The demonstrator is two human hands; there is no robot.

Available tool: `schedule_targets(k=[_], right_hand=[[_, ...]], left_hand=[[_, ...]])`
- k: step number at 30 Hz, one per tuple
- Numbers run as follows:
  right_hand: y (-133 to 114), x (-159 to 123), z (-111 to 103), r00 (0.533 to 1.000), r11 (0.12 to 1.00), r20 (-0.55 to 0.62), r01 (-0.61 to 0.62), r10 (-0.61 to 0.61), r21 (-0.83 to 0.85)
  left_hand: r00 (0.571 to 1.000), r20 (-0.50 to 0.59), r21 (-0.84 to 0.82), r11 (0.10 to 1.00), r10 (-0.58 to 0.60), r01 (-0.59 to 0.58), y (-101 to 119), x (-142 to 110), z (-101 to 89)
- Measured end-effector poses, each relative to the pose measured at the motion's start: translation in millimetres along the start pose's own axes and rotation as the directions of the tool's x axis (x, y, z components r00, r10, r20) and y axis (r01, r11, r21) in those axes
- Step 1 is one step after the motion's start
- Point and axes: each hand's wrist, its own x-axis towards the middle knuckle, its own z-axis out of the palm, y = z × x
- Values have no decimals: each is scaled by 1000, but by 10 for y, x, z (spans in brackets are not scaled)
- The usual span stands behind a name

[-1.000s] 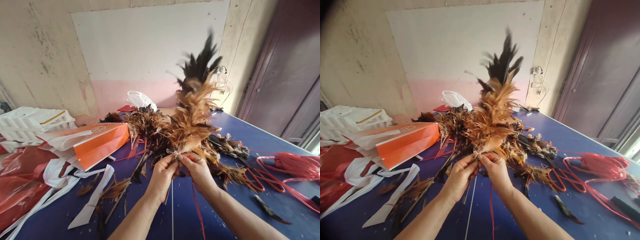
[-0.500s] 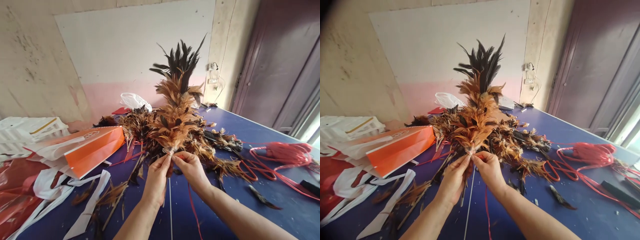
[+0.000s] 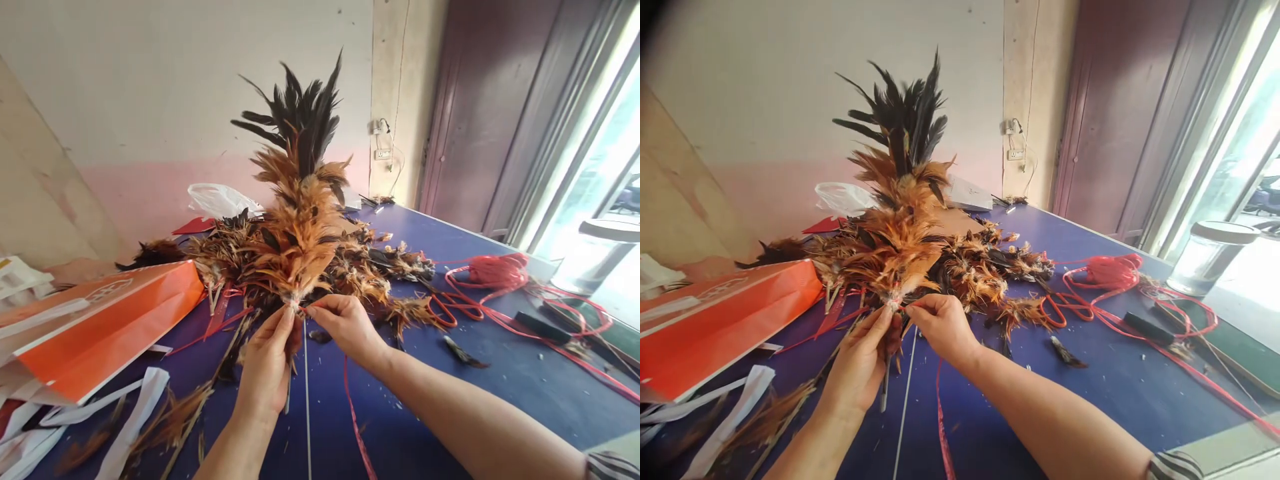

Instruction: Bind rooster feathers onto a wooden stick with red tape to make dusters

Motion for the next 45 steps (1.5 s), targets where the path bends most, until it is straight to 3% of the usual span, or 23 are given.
schedule_targets(k=[3,6,9,10,12,14,17,20,24,26,28,30,32,35,37,41,43,45], right_hand=[[-12,1,-11,999,1000,43,10,-9,-19],[-62,36,-120,983,995,184,33,-15,-97],[-145,133,-452,925,966,376,52,49,-253],[-170,174,-614,916,938,393,63,81,-340],[-202,251,-978,955,835,280,77,94,-544],[-200,296,-1336,998,661,40,-5,54,-751],[-128,268,-1718,993,419,-102,-120,65,-900],[9,175,-1863,982,299,-105,-149,159,-943],[154,100,-1889,961,264,-149,-210,233,-941],[141,83,-1903,963,319,-151,-219,225,-922],[72,59,-1909,973,548,-103,-201,204,-812],[-19,28,-1874,983,825,-31,-168,180,-539],[-100,2,-1779,986,955,38,-145,160,-260],[-199,-12,-1531,986,982,85,-133,145,-134],[-279,-20,-1320,994,974,60,-81,95,-213],[-499,-85,-859,981,878,43,187,-187,-441],[-588,-120,-634,974,910,86,227,-210,-346],[-624,-125,-441,984,983,128,138,-122,-125]], left_hand=[[1000,-2,-12,999,-31,31,1,6,-12],[998,30,-2,998,-55,55,3,32,-46],[997,61,-7,999,-48,48,13,65,-86],[996,72,-18,999,-44,45,18,75,-97],[995,93,-41,998,-47,51,32,93,-112],[993,103,-50,997,-62,67,45,106,-119],[992,98,-55,995,-83,89,54,118,-121],[991,89,-70,992,-102,109,50,124,-120],[989,96,-99,987,-116,125,42,136,-129],[989,90,-113,986,-116,126,43,145,-137],[990,77,-119,985,-118,127,45,152,-143],[990,69,-125,983,-124,132,45,151,-145],[989,71,-131,981,-131,140,41,144,-142],[987,71,-132,980,-143,152,28,128,-136],[986,56,-130,978,-156,163,21,118,-131],[984,54,-131,976,-168,174,19,99,-121],[984,66,-137,976,-165,172,23,89,-117],[985,65,-143,975,-161,169,28,82,-116]])
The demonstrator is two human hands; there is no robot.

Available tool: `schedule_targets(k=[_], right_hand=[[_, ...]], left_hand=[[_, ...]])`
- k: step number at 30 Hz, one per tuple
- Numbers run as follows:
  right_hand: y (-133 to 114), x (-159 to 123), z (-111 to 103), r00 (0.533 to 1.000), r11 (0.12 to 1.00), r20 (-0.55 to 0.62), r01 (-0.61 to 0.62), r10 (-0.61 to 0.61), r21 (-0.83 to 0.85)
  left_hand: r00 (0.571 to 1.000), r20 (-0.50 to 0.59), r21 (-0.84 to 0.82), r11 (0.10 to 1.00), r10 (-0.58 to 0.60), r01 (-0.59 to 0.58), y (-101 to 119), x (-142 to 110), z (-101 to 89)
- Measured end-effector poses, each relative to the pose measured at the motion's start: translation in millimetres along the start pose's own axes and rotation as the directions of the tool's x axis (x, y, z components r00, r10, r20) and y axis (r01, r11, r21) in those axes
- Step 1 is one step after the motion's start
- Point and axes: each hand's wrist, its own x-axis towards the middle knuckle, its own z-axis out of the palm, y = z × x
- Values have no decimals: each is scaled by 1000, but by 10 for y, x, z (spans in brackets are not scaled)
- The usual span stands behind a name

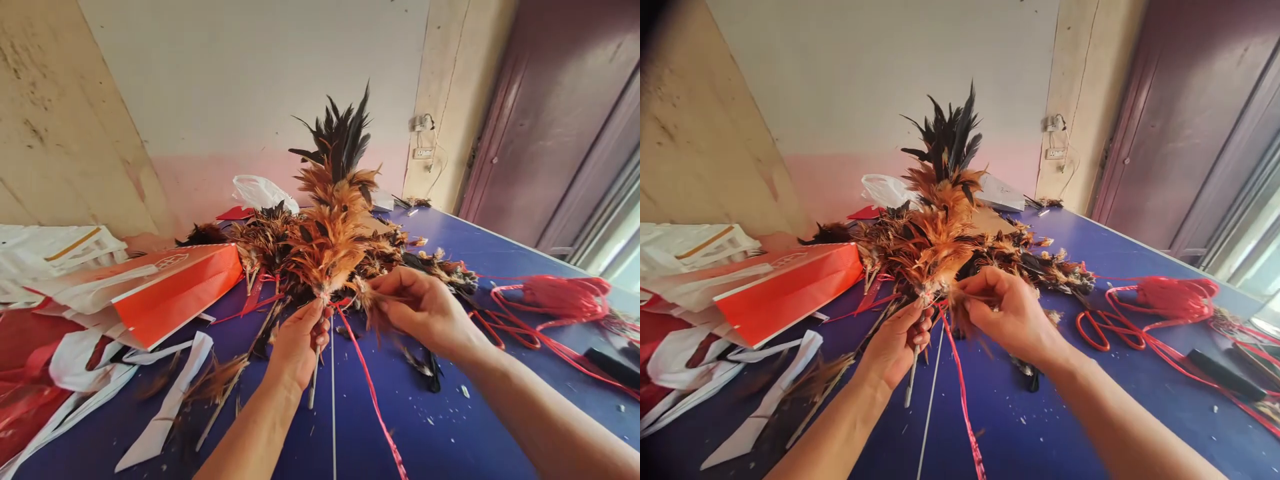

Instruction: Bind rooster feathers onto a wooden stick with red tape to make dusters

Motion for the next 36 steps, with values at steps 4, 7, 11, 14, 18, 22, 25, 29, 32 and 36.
schedule_targets(k=[4,7,11,14,18,22,25,29,32,36], right_hand=[[40,123,199,970,933,151,-226,190,279],[74,210,196,948,974,220,-223,228,-47],[34,260,156,961,883,271,76,58,-462],[-4,306,159,956,792,291,207,-39,-574],[-41,386,172,941,624,309,323,-134,-712],[-66,423,209,931,502,327,364,-164,-785],[-36,443,257,945,505,280,327,-169,-798],[31,435,261,952,762,19,257,-307,-595],[3,344,235,840,822,-310,246,-445,-513],[-41,209,308,858,804,-220,302,-463,-513]], left_hand=[[1000,10,1,1000,18,-18,9,3,-12],[999,19,-11,999,39,-39,17,12,-22],[998,27,3,999,51,-51,21,-1,1],[997,60,33,998,52,-54,20,-29,30],[992,108,61,996,62,-68,17,-47,32],[990,131,81,995,46,-57,14,-40,12],[990,136,94,994,42,-55,14,-36,7],[994,98,50,997,52,-57,29,-27,-5],[997,44,-18,998,66,-65,57,-7,-21],[995,9,-70,993,96,-95,93,26,-31]])
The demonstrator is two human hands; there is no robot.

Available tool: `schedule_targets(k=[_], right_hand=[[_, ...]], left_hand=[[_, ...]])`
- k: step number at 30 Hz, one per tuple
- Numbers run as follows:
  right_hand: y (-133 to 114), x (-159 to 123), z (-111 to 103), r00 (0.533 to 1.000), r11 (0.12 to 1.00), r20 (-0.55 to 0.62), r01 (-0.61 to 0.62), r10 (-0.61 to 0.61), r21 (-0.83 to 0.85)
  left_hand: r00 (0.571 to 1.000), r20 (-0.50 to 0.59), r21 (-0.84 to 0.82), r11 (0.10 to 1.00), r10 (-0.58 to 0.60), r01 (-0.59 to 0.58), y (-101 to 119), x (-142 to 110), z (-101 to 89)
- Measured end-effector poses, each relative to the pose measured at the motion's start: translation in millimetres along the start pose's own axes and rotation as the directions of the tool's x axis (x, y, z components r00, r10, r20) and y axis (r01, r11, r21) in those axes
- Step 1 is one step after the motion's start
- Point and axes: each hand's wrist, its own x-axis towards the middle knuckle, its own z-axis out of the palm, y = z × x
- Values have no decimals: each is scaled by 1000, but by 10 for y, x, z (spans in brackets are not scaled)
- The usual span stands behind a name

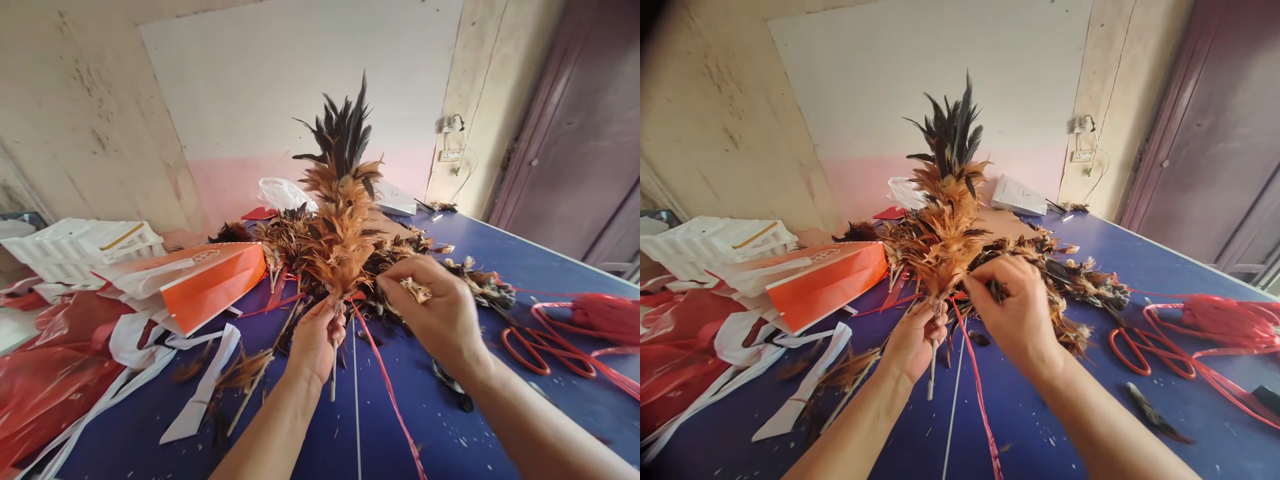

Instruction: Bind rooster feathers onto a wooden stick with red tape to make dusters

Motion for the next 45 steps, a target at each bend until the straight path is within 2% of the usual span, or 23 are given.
schedule_targets(k=[2,4,6,10,15,17,20,23,27,29,32,34,36,39,45], right_hand=[[-11,-63,101,981,996,177,-84,78,25],[14,-124,249,943,976,272,-213,191,52],[52,-176,391,914,949,296,-308,277,64],[90,-236,543,897,918,271,-385,349,93],[142,-254,561,874,811,338,-463,350,357],[181,-261,559,875,768,362,-465,321,441],[233,-271,556,886,757,379,-436,267,487],[257,-277,558,898,799,376,-393,227,455],[255,-280,565,954,883,253,-254,161,395],[239,-280,564,968,903,211,-211,139,374],[195,-275,561,961,900,199,-253,192,355],[159,-269,564,931,854,228,-355,286,380],[130,-261,573,888,765,276,-458,368,452],[130,-246,587,842,644,328,-539,428,543],[239,-214,565,813,578,398,-582,425,572]], left_hand=[[1000,-4,-14,1000,11,-11,2,9,1],[1000,7,-27,999,21,-21,-7,8,3],[999,21,-26,999,35,-35,-22,-3,6],[997,40,21,997,71,-71,-48,-30,19],[998,47,1,999,43,-43,-45,-31,23],[998,48,-11,999,43,-43,-38,-26,19],[997,58,-6,999,50,-50,-33,-22,16],[997,44,4,998,59,-60,-42,-19,10],[999,2,15,999,51,-51,-60,-11,-5],[999,-16,22,998,52,-52,-64,-10,-5],[998,-13,25,998,54,-53,-61,-16,8],[999,1,18,999,51,-51,-58,-22,21],[999,-2,13,998,54,-54,-55,-26,30],[999,1,17,999,47,-47,-50,-29,29],[998,50,80,996,38,-42,-61,-50,24]])
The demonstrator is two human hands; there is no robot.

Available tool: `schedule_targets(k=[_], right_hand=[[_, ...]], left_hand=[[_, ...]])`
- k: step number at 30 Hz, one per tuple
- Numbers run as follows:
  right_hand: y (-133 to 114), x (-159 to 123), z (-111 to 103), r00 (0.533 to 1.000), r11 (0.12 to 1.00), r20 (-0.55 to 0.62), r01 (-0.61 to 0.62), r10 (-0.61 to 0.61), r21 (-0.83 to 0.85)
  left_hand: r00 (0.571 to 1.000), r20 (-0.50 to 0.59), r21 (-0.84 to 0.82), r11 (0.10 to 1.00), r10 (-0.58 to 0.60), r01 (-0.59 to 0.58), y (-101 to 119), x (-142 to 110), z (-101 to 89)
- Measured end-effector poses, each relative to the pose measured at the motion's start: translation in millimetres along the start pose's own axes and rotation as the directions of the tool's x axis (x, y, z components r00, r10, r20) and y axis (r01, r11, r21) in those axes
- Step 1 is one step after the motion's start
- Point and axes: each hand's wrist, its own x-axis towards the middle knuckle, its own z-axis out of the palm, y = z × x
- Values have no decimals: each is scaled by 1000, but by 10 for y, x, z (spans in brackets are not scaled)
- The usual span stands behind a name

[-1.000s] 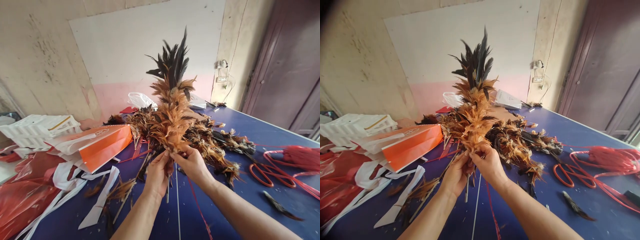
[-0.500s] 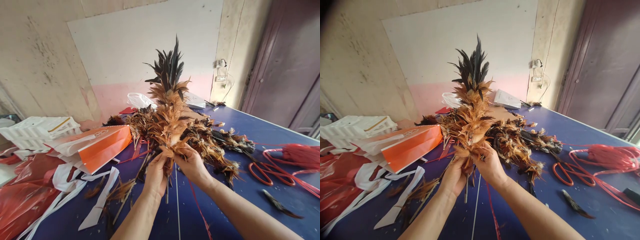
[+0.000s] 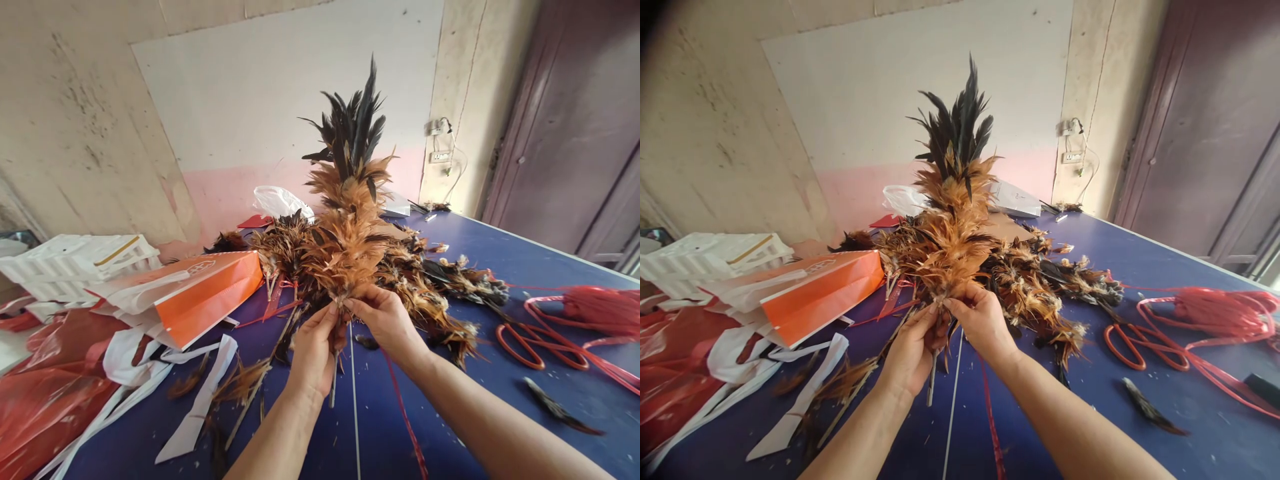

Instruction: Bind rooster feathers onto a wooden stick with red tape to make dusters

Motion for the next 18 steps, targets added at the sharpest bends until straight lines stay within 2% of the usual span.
schedule_targets(k=[3,10,14,16,18], right_hand=[[18,18,-22,1000,1000,6,-6,6,16],[56,49,-26,997,992,-67,-27,36,124],[47,55,-55,991,964,66,-127,114,233],[42,49,-64,978,951,133,-189,160,245],[39,41,-65,971,949,145,-221,192,223]], left_hand=[[999,-8,48,998,40,-39,-12,-14,11],[998,12,76,995,68,-68,-3,-22,10],[993,33,129,985,115,-118,11,-28,13],[988,37,168,974,151,-155,10,-35,21],[982,33,204,960,188,-191,6,-43,31]])
